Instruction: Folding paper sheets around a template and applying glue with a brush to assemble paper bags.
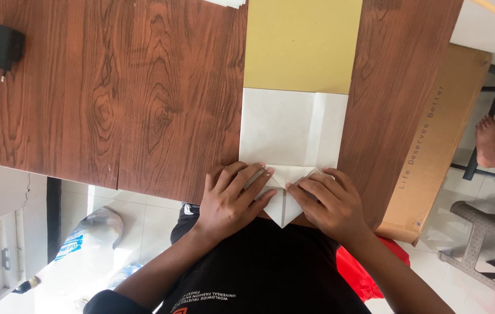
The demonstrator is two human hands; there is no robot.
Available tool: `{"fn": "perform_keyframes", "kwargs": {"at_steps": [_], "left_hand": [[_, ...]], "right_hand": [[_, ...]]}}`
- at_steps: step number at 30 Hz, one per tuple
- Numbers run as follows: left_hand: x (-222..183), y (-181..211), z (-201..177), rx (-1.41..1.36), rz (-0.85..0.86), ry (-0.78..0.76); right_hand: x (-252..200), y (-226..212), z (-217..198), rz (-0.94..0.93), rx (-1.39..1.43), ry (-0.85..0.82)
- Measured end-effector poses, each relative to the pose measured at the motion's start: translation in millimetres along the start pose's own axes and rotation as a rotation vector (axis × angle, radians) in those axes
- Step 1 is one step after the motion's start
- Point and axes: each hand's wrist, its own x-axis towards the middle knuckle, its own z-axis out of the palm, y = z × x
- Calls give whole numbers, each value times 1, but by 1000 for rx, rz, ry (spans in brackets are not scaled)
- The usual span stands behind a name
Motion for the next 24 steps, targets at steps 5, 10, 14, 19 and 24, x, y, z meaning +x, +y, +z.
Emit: {"fn": "perform_keyframes", "kwargs": {"at_steps": [5,10,14,19,24], "left_hand": [[2,1,-2,20,15,-60],[-2,-1,0,26,21,-78],[0,0,1,12,28,-84],[1,2,0,19,32,-95],[0,2,1,36,36,-99]], "right_hand": [[11,-3,-4,6,-37,23],[1,1,-10,-8,-115,28],[-20,22,-10,71,-36,73],[-10,28,-13,156,-71,67],[-7,22,-15,74,-216,6]]}}
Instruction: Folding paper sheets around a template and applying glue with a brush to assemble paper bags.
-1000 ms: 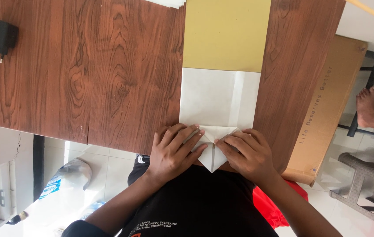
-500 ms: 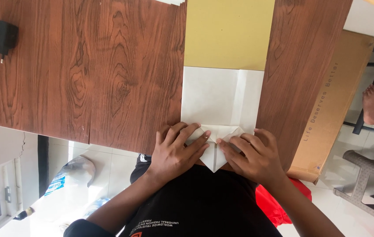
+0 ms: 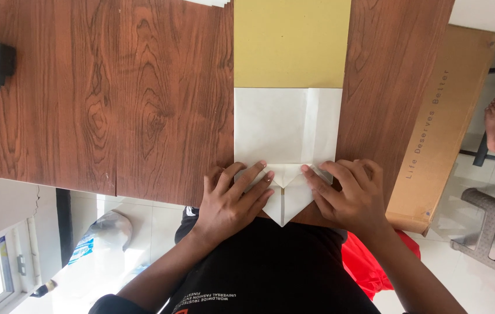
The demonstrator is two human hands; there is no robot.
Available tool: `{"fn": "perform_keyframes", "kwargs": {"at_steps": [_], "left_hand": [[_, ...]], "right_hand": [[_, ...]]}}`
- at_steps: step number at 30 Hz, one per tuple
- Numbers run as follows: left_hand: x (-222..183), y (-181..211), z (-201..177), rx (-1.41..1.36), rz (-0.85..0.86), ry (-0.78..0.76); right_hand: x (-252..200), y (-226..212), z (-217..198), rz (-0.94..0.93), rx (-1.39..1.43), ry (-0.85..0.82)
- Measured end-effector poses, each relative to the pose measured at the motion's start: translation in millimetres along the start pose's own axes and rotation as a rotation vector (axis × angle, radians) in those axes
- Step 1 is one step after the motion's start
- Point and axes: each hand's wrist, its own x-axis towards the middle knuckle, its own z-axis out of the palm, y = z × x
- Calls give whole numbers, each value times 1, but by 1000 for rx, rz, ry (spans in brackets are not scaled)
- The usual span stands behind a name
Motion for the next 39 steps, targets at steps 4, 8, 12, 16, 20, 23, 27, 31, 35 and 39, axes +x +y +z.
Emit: {"fn": "perform_keyframes", "kwargs": {"at_steps": [4,8,12,16,20,23,27,31,35,39], "left_hand": [[1,-1,0,2,20,18],[5,1,-5,-16,47,-9],[6,3,-7,32,59,-27],[7,3,-7,96,98,-78],[5,-3,-7,139,119,-139],[0,-5,-6,145,117,-122],[-3,-7,-8,125,69,-80],[-3,-7,-10,132,56,-103],[-1,-7,-9,117,48,-94],[3,-5,-13,127,-5,-70]], "right_hand": [[1,0,-2,-7,-33,-12],[1,-3,-2,56,-40,4],[0,-10,0,35,-29,31],[11,-21,-1,18,-43,-24],[5,-15,-2,41,-117,-60],[-6,-15,-1,67,-146,-40],[-14,-15,3,107,-147,-4],[-12,-14,4,102,-136,6],[-12,-13,5,120,-99,14],[-10,-13,4,148,-136,24]]}}
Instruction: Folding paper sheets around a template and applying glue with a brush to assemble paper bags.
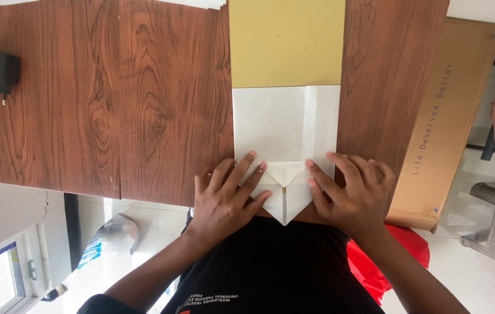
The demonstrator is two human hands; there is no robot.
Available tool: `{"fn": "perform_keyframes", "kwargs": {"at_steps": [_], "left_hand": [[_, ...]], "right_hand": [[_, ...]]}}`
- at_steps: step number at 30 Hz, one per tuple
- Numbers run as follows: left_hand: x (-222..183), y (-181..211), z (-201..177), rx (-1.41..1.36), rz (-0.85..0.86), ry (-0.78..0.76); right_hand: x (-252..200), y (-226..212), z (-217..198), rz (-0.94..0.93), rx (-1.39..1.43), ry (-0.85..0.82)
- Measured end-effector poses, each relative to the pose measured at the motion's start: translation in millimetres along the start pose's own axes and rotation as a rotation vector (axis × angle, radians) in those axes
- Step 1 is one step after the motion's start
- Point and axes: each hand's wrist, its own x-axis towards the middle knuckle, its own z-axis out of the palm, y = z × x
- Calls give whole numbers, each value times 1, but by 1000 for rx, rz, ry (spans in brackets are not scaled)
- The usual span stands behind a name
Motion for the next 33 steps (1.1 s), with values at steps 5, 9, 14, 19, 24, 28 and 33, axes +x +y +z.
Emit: {"fn": "perform_keyframes", "kwargs": {"at_steps": [5,9,14,19,24,28,33], "left_hand": [[5,0,-6,5,-51,-19],[2,-2,-2,-3,-65,-9],[1,-5,-4,10,-62,-11],[8,-8,-10,60,-62,-16],[14,-24,-9,-85,-18,-45],[12,-22,-17,-5,94,-126],[13,-7,-13,-68,359,-147]], "right_hand": [[6,-1,-3,31,7,11],[1,1,1,-3,36,15],[0,-3,-2,-41,96,2],[4,-2,-1,-3,109,-9],[-2,36,1,293,622,-85],[52,71,-14,629,792,63],[104,135,8,1155,1353,60]]}}
